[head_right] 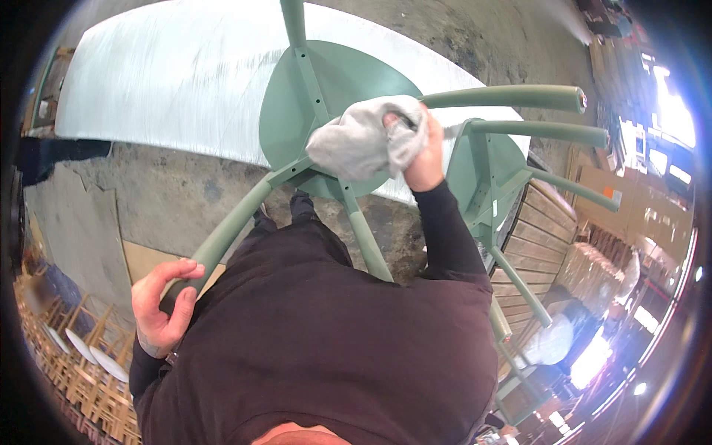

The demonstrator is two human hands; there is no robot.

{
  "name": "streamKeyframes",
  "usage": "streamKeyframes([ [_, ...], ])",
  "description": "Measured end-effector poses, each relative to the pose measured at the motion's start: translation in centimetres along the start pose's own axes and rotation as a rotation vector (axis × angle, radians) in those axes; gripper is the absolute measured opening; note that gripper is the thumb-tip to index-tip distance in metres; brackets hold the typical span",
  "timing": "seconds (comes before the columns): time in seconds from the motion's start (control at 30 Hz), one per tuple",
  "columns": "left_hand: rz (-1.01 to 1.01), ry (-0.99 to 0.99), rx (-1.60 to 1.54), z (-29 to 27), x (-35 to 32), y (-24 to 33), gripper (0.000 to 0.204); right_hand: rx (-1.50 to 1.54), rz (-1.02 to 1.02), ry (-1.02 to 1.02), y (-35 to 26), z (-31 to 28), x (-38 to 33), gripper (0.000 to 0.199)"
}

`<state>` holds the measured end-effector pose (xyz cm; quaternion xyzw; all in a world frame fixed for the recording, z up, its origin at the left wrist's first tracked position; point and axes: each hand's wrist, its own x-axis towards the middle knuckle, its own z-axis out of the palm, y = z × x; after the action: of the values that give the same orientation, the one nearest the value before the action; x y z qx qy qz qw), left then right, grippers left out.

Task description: The person wipes the underside and legs of green metal chairs with a cloth, then lifts and repositions the chairs onto a wooden pallet. The person repeats the wiping process on another chair.

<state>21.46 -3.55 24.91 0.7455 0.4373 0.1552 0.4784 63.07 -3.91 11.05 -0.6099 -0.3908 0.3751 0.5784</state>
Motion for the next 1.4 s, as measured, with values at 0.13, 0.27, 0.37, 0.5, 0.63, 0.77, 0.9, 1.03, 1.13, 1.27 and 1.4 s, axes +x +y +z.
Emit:
streamKeyframes([
  [0.13,0.069,0.014,0.012,0.1,-0.1,-0.2,0.034,0.125,-0.014,-0.19,-4.6,-0.2,-0.5,0.049],
  [0.27,0.093,0.012,0.005,0.1,-0.1,-0.3,0.036,-0.285,-0.254,-0.106,3.6,-0.3,-1.7,0.039],
  [0.37,0.112,0.005,-0.021,-0.1,-0.2,-0.7,0.036,-1.043,-0.221,-0.655,10.3,-2.8,-1.4,0.067],
  [0.5,0.067,0.028,-0.034,0.1,-0.5,-0.6,0.036,-0.823,0.057,-0.45,12.9,-2.1,-4.2,0.093],
  [0.63,0.079,0.003,0.022,0.1,0.1,-0.5,0.036,-1.122,0.042,-0.487,13.8,7.5,-10.8,0.1],
  [0.77,-0.056,0.005,-0.042,-0.1,-0.4,-0.1,0.036,-1.336,-0.351,-0.459,18.8,6.3,-8.1,0.065],
  [0.9,-0.108,0.024,-0.032,0.3,-0.6,0.0,0.033,-0.736,-0.352,-0.176,17.5,2.1,-3.4,0.035],
  [1.03,-0.177,0.04,-0.02,0.5,-0.6,0.4,0.032,-0.958,-0.425,0.108,13.0,-3.5,3.6,0.052],
  [1.13,-0.117,0.011,-0.001,-0.1,-0.3,0.0,0.032,-1.28,-0.287,0.128,16.2,-7.5,5.2,0.039],
  [1.27,-0.146,0.032,-0.001,0.5,-0.3,0.1,0.033,-1.156,-0.475,-0.091,19.9,2.7,-0.1,0.034],
  [1.4,-0.25,0.091,-0.078,0.8,-1.4,-0.3,0.033,-0.812,-0.637,-0.388,19.1,8.6,-5.0,0.037],
])
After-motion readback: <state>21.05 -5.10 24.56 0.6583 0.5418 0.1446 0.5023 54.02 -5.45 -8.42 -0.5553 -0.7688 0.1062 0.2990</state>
